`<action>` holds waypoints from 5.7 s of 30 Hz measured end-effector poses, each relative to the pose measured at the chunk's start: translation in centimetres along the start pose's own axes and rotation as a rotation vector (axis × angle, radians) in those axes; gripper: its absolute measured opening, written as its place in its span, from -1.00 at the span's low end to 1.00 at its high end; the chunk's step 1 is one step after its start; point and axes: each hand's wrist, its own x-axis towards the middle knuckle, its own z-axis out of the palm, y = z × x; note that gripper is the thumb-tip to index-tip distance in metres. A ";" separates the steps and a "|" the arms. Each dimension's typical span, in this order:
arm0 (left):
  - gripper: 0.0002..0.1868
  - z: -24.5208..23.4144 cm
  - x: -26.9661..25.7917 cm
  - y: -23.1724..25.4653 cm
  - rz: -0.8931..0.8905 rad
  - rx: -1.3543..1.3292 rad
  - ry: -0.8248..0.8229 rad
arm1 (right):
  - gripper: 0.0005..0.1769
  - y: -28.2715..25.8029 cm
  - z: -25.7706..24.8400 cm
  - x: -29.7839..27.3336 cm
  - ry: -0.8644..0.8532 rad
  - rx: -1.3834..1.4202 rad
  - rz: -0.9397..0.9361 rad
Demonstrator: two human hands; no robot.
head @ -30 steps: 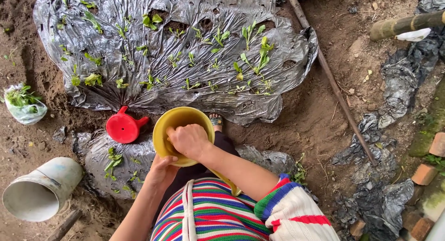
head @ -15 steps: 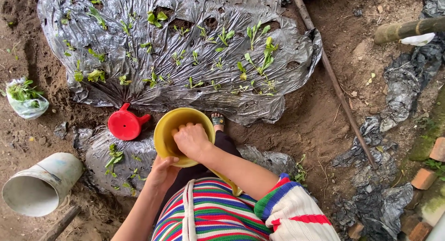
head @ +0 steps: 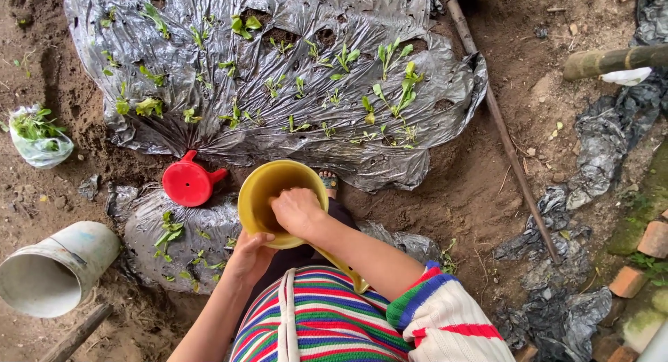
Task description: The person holds a yellow watering can and repeatedly dips their hand into the liquid to pour water onto small green seedlings growing through holes in a black plastic sheet. The person moves along the bed, watering each plant individually.
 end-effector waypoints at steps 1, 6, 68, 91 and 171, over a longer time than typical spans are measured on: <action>-0.19 0.1 -0.1 0.0 0.016 -0.012 -0.004 | -0.75 -0.1 -2.2 -0.8 -0.008 0.017 -0.026; -0.21 3.2 -1.1 1.7 0.066 -0.054 -0.013 | -0.39 0.6 -19.3 -8.1 0.071 -0.007 -0.136; 0.25 -7.7 3.4 28.5 0.029 0.034 0.097 | -0.83 -0.3 -23.2 4.9 1.299 0.014 -0.031; 0.21 -1.3 0.1 22.4 0.032 -0.098 -0.009 | -0.58 -12.1 -29.7 3.6 0.660 0.040 -0.253; -0.03 -3.4 2.4 21.2 -0.018 0.052 -0.077 | -0.85 -10.4 -8.3 11.9 0.295 -0.114 0.016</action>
